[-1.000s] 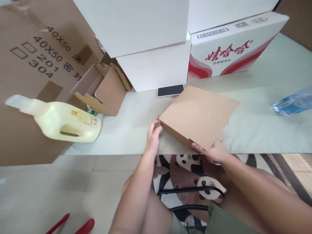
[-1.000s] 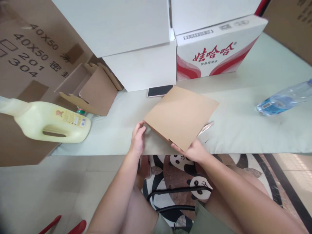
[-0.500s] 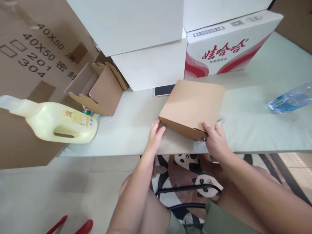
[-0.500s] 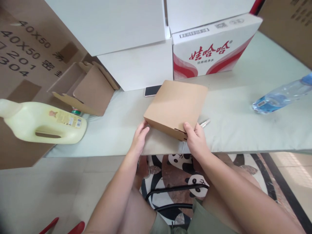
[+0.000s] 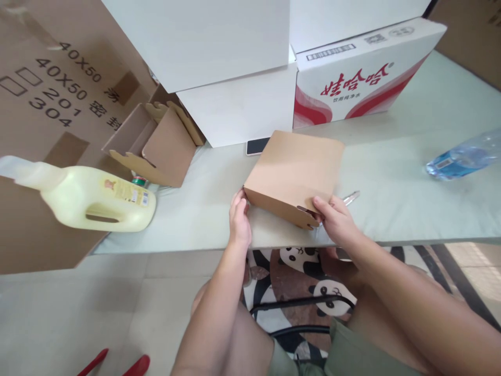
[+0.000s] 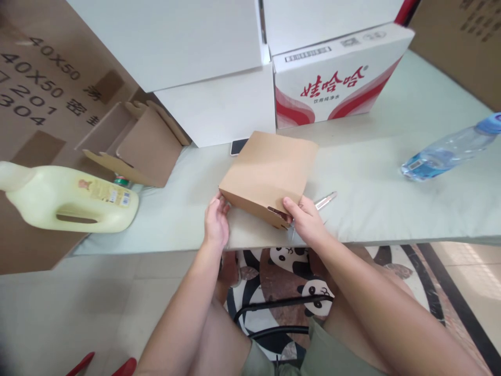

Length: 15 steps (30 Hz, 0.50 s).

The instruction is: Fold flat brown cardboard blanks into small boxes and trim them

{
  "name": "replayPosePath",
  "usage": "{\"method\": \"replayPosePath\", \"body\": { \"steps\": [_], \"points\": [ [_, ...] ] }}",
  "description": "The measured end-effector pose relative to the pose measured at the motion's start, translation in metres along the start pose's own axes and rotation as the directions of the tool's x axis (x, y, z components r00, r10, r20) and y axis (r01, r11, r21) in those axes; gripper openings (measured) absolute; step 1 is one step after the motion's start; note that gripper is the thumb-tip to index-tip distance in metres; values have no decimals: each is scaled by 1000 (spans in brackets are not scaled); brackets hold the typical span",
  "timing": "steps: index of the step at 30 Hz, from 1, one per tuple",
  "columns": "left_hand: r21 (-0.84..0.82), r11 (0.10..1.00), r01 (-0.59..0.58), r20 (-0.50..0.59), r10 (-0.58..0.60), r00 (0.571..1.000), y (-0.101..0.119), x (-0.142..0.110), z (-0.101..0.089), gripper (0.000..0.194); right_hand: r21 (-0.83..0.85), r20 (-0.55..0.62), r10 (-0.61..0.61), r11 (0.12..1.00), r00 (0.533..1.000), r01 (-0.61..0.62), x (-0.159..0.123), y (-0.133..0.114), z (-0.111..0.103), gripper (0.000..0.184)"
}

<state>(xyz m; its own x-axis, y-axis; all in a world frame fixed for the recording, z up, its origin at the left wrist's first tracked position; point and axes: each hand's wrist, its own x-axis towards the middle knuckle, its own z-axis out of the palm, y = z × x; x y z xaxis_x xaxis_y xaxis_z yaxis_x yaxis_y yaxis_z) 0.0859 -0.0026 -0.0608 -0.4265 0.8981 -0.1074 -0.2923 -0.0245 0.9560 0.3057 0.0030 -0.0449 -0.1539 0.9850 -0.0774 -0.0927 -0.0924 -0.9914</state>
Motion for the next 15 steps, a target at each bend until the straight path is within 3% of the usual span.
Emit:
{"method": "replayPosePath", "body": {
  "steps": [3, 6, 11, 15],
  "points": [
    [-225, 958, 177, -11, -184, 983, 13, -1, 2, 37, -120, 72, -45, 991, 996, 54, -2, -5, 2, 62],
    [-335, 893, 300, -15, -323, 946, 24, 2, 1, 40, -203, 100, -78, 974, 992, 97, -7, -7, 9, 61],
    [-373, 860, 348, -138, -422, 896, 32, 15, -1, 36, -286, 216, -147, 936, 965, 206, -18, -6, 27, 54],
    [-416, 864, 282, -175, -381, 908, 35, 22, -5, 24, -295, 222, -164, 928, 961, 227, -21, -3, 33, 52]
  ]
}}
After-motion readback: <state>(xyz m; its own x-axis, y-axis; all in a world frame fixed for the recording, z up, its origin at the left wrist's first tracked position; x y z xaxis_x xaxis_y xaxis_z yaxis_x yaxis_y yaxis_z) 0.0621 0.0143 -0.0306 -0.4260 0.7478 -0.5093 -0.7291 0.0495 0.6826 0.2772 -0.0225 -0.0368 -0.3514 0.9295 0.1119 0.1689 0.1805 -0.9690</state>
